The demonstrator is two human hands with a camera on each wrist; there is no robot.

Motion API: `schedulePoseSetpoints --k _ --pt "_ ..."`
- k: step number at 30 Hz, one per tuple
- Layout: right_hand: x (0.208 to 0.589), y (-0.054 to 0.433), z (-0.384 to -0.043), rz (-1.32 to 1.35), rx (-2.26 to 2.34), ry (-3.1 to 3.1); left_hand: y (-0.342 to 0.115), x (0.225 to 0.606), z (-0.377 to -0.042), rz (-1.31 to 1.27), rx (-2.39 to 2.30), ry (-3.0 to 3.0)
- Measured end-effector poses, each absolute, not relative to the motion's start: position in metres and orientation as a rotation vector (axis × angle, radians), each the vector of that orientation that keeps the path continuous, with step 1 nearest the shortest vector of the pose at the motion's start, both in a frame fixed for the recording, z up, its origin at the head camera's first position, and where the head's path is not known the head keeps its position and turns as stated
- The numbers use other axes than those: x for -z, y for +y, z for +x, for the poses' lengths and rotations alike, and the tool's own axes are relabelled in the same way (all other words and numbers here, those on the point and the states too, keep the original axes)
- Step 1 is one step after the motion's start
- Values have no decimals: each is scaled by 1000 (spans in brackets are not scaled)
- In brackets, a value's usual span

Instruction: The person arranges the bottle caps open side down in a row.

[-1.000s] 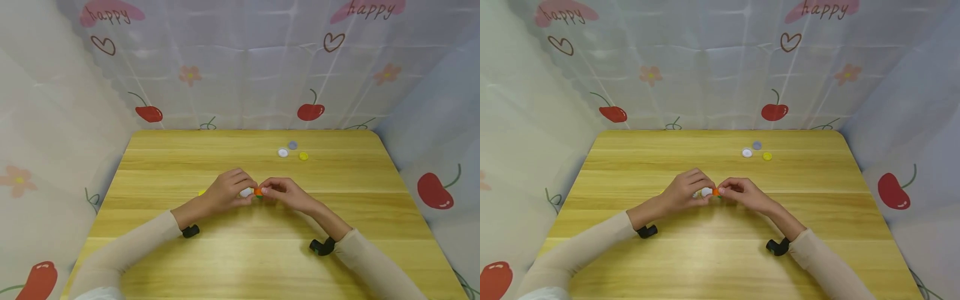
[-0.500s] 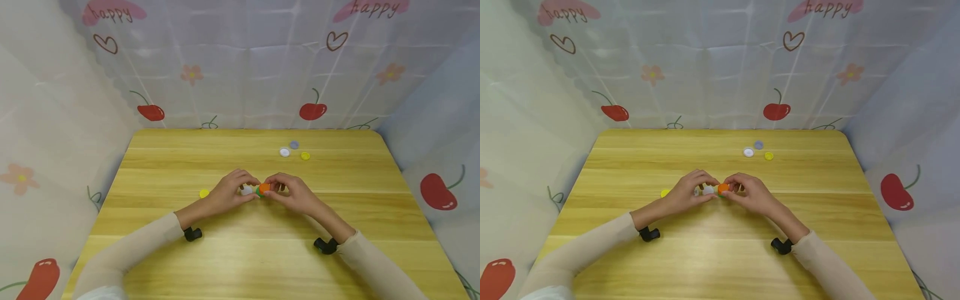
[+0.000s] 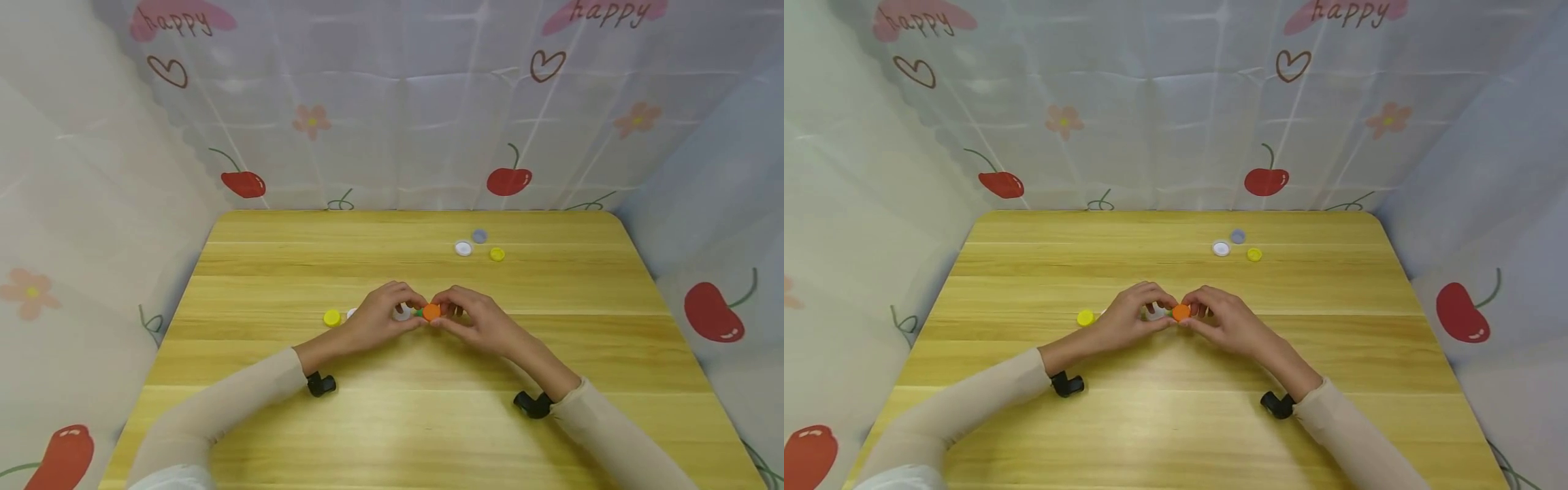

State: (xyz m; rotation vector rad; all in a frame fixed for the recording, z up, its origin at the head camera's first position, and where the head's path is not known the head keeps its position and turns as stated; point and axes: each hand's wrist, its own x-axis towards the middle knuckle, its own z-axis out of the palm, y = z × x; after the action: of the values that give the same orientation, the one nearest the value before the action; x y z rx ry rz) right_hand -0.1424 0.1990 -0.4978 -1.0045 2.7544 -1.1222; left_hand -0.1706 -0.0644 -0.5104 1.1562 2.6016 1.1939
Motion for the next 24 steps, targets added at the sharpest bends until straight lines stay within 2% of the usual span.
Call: schedulePoseSetpoints --k 5,14,24 --pt "498 205 -147 -1034 1057 2773 -55 510 -175 1162 -1075 2624" --pt "500 218 -155 -919 799 2774 -27 514 -184 1196 -632 2729" --pt "508 226 -170 -885 758 2748 -7 508 -196 1159 -523 2740"
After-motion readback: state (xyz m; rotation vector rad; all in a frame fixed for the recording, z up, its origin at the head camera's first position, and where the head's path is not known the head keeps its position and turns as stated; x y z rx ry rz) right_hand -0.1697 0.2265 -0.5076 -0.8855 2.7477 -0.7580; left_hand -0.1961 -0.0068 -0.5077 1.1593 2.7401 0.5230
